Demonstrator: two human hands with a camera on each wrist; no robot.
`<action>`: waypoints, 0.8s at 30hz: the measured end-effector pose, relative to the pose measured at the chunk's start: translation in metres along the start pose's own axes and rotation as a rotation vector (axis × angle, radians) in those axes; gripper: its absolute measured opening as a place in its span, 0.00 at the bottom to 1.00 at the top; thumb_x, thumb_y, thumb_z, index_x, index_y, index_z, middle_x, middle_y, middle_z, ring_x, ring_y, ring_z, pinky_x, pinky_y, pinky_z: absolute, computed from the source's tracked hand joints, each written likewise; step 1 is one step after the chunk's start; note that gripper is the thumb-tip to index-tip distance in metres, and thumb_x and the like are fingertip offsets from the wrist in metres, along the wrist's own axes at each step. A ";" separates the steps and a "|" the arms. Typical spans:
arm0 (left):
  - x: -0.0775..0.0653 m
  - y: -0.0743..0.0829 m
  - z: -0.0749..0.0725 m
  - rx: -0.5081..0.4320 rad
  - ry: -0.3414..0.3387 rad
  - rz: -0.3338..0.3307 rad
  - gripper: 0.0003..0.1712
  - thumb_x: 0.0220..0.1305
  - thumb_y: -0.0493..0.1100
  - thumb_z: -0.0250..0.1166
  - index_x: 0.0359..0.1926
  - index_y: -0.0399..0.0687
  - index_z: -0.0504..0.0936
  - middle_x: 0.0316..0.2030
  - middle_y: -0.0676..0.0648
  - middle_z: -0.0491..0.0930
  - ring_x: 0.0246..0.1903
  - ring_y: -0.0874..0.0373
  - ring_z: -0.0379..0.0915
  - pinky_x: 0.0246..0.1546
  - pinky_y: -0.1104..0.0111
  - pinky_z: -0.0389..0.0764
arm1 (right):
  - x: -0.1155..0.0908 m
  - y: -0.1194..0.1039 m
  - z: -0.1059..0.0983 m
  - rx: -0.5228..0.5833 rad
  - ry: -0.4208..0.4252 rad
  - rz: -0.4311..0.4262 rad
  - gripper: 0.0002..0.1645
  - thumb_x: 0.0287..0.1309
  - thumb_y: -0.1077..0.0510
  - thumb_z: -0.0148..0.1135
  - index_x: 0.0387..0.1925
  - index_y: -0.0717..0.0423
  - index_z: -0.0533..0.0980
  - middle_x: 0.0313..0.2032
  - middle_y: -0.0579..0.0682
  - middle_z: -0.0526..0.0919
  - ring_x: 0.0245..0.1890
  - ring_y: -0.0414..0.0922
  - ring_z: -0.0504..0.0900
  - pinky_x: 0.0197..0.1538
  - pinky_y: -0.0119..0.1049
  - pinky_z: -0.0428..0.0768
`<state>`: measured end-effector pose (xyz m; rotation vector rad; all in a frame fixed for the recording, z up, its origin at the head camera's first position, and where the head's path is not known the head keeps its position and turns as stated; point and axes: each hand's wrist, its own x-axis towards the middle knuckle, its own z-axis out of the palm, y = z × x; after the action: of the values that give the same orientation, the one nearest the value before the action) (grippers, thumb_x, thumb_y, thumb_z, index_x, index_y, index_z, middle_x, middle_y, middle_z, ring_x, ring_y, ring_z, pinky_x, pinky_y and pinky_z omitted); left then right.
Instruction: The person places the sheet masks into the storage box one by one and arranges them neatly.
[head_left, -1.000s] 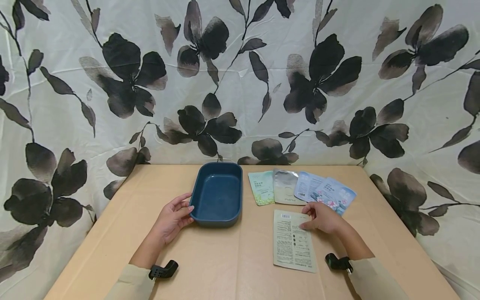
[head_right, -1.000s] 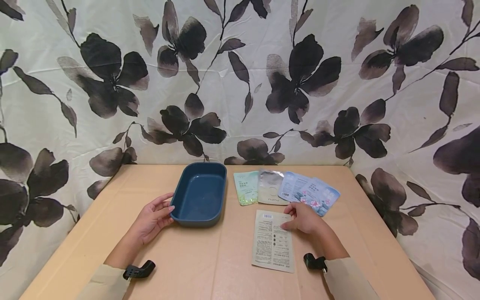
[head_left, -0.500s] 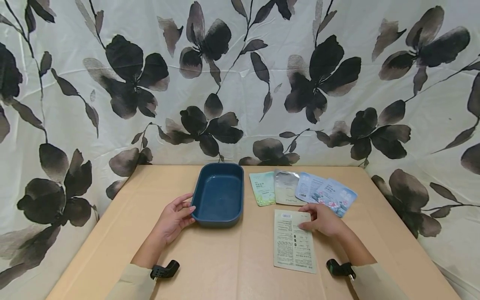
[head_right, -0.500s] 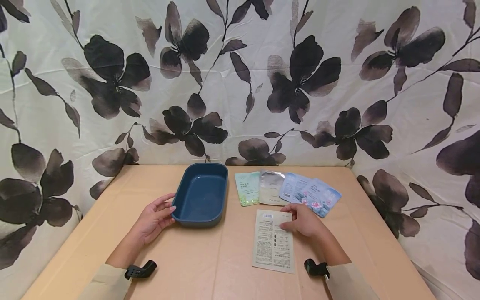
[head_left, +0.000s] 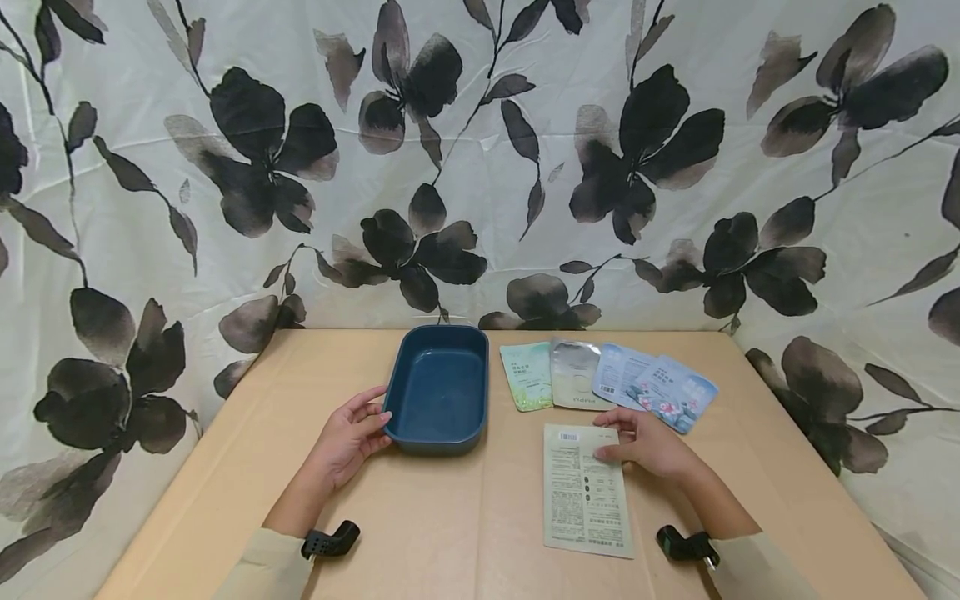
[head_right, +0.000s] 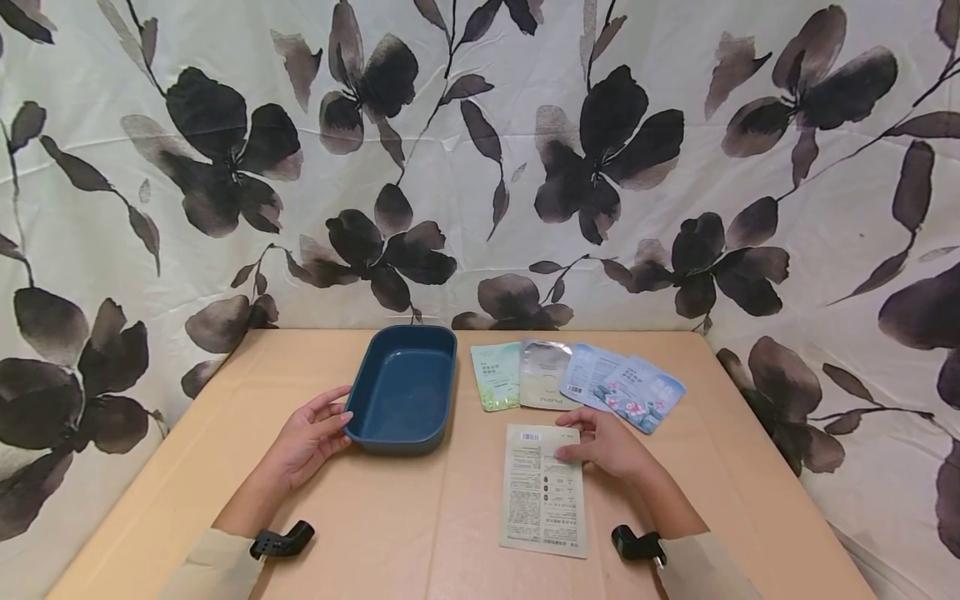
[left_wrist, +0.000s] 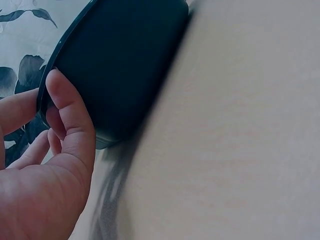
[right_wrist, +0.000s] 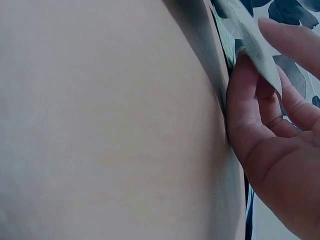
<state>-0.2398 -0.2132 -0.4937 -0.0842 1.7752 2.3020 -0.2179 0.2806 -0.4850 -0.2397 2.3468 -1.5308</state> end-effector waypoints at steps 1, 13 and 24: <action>0.000 0.000 0.000 0.000 0.000 0.000 0.34 0.72 0.33 0.61 0.75 0.46 0.63 0.38 0.55 0.75 0.30 0.61 0.78 0.35 0.70 0.85 | -0.001 0.000 0.000 0.037 -0.019 -0.005 0.34 0.56 0.59 0.76 0.61 0.66 0.72 0.51 0.61 0.86 0.40 0.50 0.88 0.39 0.31 0.85; -0.001 0.000 -0.001 0.002 -0.004 0.011 0.33 0.74 0.32 0.59 0.76 0.46 0.62 0.39 0.54 0.75 0.31 0.61 0.78 0.35 0.71 0.85 | -0.005 -0.002 0.008 0.133 -0.061 -0.019 0.33 0.58 0.62 0.73 0.62 0.71 0.70 0.52 0.64 0.86 0.43 0.49 0.89 0.42 0.33 0.87; 0.001 0.000 -0.002 -0.013 -0.015 0.001 0.34 0.73 0.33 0.62 0.76 0.46 0.62 0.40 0.53 0.76 0.30 0.61 0.78 0.35 0.70 0.85 | -0.002 -0.004 0.013 0.178 -0.117 -0.094 0.27 0.68 0.63 0.63 0.62 0.69 0.64 0.58 0.68 0.82 0.45 0.52 0.89 0.44 0.37 0.87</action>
<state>-0.2412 -0.2148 -0.4939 -0.0673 1.7539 2.3091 -0.2114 0.2689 -0.4861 -0.3904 2.1222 -1.7089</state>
